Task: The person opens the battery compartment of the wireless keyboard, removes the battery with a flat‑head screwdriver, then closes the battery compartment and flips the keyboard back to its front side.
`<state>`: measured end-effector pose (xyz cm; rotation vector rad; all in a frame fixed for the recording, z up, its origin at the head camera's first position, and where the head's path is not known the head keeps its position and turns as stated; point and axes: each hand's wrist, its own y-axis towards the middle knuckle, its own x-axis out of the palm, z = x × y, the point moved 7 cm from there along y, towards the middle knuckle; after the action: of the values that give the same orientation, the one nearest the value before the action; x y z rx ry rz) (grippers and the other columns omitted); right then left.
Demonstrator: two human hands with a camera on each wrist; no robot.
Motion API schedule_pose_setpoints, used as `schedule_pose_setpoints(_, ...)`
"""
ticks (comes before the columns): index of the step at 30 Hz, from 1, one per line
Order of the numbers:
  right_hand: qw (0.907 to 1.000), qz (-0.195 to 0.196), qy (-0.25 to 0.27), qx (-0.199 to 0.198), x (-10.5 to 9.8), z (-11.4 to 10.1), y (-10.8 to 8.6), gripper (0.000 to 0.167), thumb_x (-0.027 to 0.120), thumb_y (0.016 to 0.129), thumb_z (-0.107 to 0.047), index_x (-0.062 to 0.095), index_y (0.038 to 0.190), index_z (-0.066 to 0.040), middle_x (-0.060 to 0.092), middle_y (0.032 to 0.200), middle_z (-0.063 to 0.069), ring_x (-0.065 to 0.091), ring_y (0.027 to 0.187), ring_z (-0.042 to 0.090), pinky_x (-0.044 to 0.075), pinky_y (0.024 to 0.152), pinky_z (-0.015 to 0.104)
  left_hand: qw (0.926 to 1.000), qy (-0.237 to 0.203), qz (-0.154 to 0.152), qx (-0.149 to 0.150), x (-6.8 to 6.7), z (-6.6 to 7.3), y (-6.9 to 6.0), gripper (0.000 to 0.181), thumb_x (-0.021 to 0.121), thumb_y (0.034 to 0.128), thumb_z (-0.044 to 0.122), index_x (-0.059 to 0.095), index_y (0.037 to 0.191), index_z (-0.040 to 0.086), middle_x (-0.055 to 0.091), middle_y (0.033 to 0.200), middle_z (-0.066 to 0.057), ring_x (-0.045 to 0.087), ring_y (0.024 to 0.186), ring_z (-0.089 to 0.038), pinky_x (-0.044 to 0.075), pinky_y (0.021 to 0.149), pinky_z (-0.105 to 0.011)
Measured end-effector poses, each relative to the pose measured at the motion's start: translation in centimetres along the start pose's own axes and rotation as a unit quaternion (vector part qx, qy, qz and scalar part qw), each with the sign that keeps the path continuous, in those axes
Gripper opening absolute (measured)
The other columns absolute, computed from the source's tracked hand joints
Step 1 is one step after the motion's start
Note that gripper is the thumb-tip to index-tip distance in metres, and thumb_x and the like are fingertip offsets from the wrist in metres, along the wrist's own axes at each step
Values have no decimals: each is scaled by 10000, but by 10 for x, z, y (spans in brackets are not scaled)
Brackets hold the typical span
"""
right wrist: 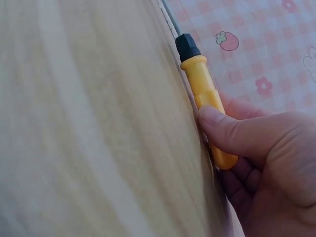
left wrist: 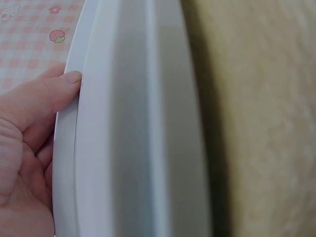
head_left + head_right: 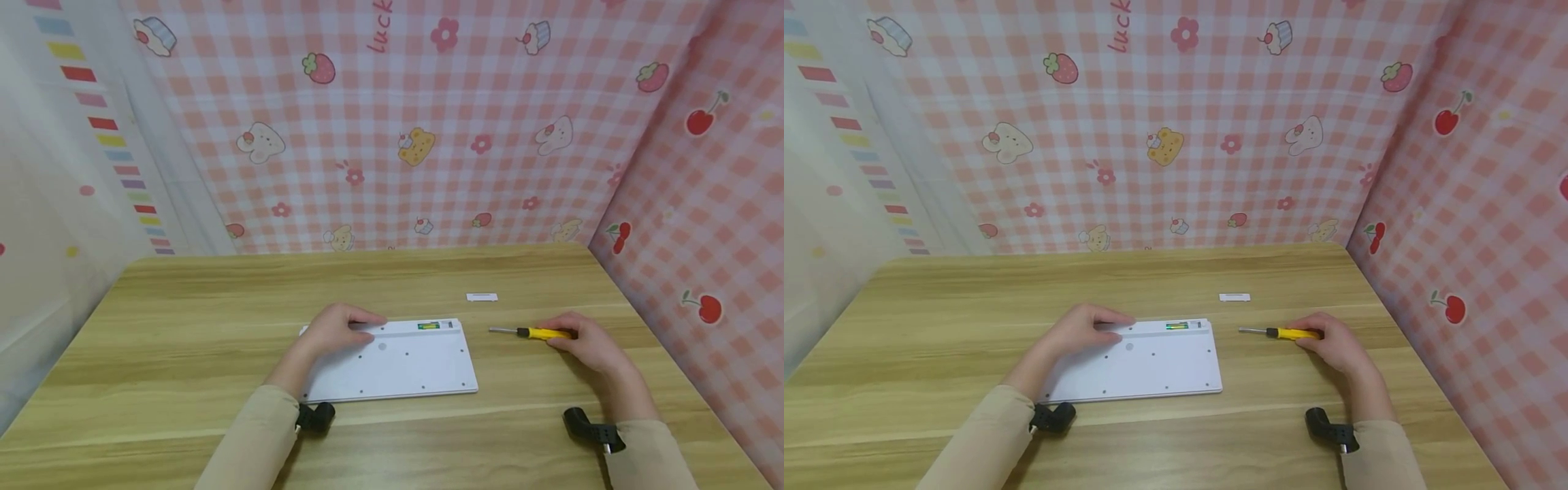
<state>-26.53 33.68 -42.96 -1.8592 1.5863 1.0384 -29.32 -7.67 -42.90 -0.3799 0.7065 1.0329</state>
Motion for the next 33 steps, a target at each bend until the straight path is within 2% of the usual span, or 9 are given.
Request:
schedule_pose_setpoints(7, 10000, 26, 94, 19, -2, 0, -3, 216, 723, 900, -73, 727, 1099, 11, 671, 1089, 165, 581, 972, 233, 441, 817, 217, 9999, -80, -56, -34, 1, -2, 1, 301, 777, 850, 94, 769, 1137, 186, 711, 1163, 4, 634, 1136, -218, 477, 991, -421)
schedule_pose_setpoints(13, 9967, 1, 615, 526, -4, 2, -6, 280, 682, 943, -109, 672, 1161, 67, 663, 1116, 193, 567, 958, 182, 462, 770, 165, 9998, -177, -101, -61, 0, 3, 1, 284, 773, 857, 115, 764, 1137, 159, 708, 1171, -19, 630, 1140, -232, 468, 1002, -422)
schedule_pose_setpoints(17, 9958, 21, 679, 609, -7, -1, -7, 318, 667, 960, -147, 652, 1185, 77, 656, 1123, 203, 561, 933, 166, 479, 739, 185, 9996, -269, -99, 40, -1, 8, 2, 313, 773, 856, 112, 742, 1167, 97, 702, 1183, -62, 633, 1130, -249, 480, 989, -411)
schedule_pose_setpoints(19, 9962, 88, 648, 567, -9, -4, -7, 328, 669, 962, -174, 656, 1183, 68, 660, 1109, 186, 560, 914, 144, 475, 730, 187, 9995, -289, -92, 116, -1, 11, 3, 340, 773, 856, 110, 724, 1190, 65, 699, 1187, -78, 640, 1114, -250, 492, 974, -397)
schedule_pose_setpoints(25, 9898, 251, 1268, 603, -11, -19, -3, 372, 646, 981, -228, 644, 1200, 73, 654, 1088, 153, 547, 880, 70, 456, 746, 178, 9985, -466, -31, 287, 3, 23, 9, 371, 794, 836, 94, 711, 1189, 14, 698, 1185, -100, 652, 1103, -254, 500, 968, -376)
schedule_pose_setpoints(30, 9875, 412, 1331, 731, -13, -34, 0, 436, 654, 974, -295, 633, 1231, 57, 664, 1076, 114, 580, 876, 59, 481, 742, 188, 9981, -572, 66, 212, 8, 27, 14, 385, 818, 812, 98, 721, 1179, 34, 714, 1143, -78, 657, 1066, -234, 512, 944, -360)
schedule_pose_setpoints(33, 9828, 450, 1605, 796, -12, -42, 3, 450, 674, 959, -304, 633, 1223, 59, 677, 1035, 62, 609, 874, 73, 503, 754, 211, 9983, -564, 125, 88, 11, 26, 17, 382, 827, 802, 98, 733, 1170, 55, 727, 1094, -52, 657, 1012, -199, 524, 904, -347)
